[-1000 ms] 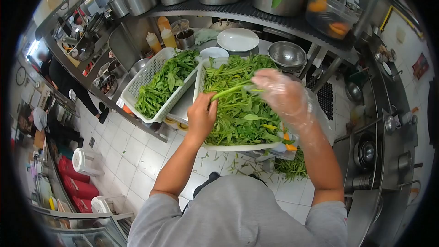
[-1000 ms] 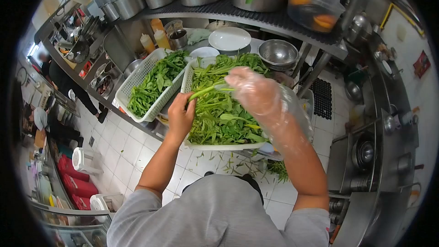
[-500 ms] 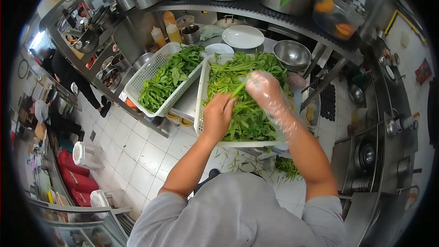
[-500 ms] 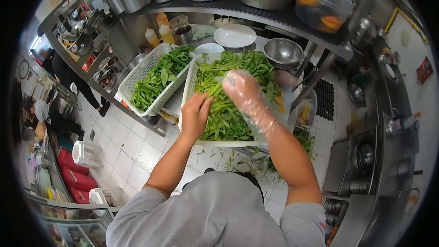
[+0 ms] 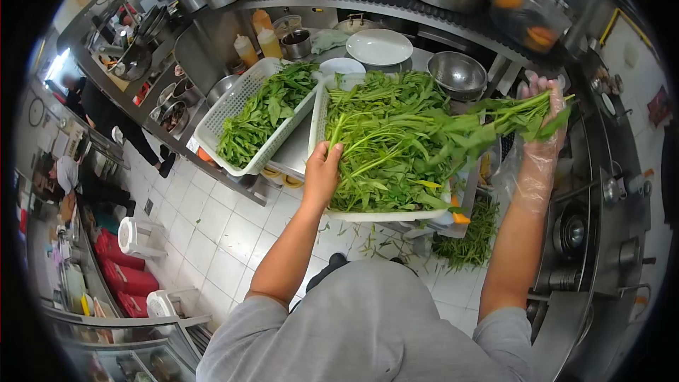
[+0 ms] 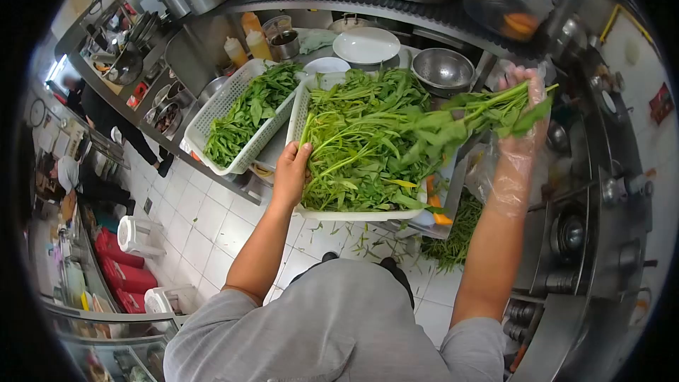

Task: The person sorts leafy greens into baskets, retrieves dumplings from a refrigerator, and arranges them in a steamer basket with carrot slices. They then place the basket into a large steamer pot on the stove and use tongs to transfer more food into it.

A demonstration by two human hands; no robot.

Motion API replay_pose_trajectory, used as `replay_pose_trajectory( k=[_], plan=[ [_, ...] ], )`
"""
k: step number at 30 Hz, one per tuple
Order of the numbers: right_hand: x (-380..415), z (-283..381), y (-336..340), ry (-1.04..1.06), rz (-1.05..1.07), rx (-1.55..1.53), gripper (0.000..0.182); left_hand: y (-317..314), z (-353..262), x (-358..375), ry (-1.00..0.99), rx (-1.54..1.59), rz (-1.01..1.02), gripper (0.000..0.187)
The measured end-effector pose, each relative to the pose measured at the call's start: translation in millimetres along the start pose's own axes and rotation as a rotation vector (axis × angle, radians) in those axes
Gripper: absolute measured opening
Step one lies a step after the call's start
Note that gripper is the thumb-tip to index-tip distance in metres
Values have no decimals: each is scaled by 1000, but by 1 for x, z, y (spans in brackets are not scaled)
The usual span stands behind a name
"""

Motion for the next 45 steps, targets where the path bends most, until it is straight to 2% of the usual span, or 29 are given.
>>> replay_pose_trajectory(
  k=[1,3,5,7,9,11,14,16,20,22,23,25,26,27,28,29,30,31,33,35,36,37,39,43,45],
  plan=[
    [10,-3,-2,5,-6,0,18,-6,4,1,69,75,43,19],
    [29,-29,-34,-201,364,49,17,-13,6,2,132,164,59,17],
    [41,-42,-42,-259,434,118,16,-17,13,4,195,256,64,15],
    [66,-54,-66,-303,756,317,16,-22,12,4,170,238,109,17],
    [111,-56,-104,262,813,948,16,-26,11,7,179,253,115,17],
    [152,-91,-119,465,1123,1007,13,-29,9,14,192,263,119,18],
    [177,-121,-117,591,1088,1091,11,-34,4,20,187,242,140,17],
    [186,-142,-118,719,1111,1457,21,-34,-1,23,129,166,179,15],
    [195,-159,-112,660,1252,1421,18,-28,-1,30,141,212,151,14],
    [193,-163,-107,522,1242,1357,13,-28,4,32,173,242,154,13],
    [195,-163,-108,520,1246,1354,13,-31,4,35,174,243,151,13],
    [159,-148,-92,261,803,1240,13,-38,-1,40,125,222,148,13],
    [126,-158,-67,328,654,1195,17,-37,5,40,137,213,181,13],
    [111,-149,-53,-213,422,681,20,-35,10,39,140,211,183,13],
    [99,-125,-49,-260,355,734,25,-29,15,36,140,225,131,14],
    [92,-103,-41,-209,225,696,27,-23,19,33,139,239,80,15],
    [75,-106,-24,-294,209,557,26,-21,24,30,142,236,86,15],
    [70,-107,-21,-356,326,298,23,-19,29,27,134,238,90,18],
    [61,-104,-4,-314,313,139,19,-19,31,26,130,243,103,21],
    [61,-107,13,-336,262,83,18,-30,24,31,40,-144,257,35],
    [61,-108,21,-358,221,22,17,-36,20,37,114,-352,314,46],
    [61,-107,26,-355,211,22,17,-39,28,40,117,-355,323,46],
    [64,-108,28,-410,242,-103,16,-51,3,46,-372,-796,271,40],
    [64,-94,19,-445,300,-281,15,-53,24,41,-174,-762,387,37],
    [65,-78,19,-412,65,-462,14,-48,28,34,-214,-704,386,34]
  ],
)
Point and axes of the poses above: each hand's wrist, its own x-axis away from the middle knuckle, its own y-axis out of the back of the hand, z = x × y, the point moved 10 cm from there along -x, towards the middle knuckle, and after that the axes turned 4 degrees about -y, right-handed, at the moved point
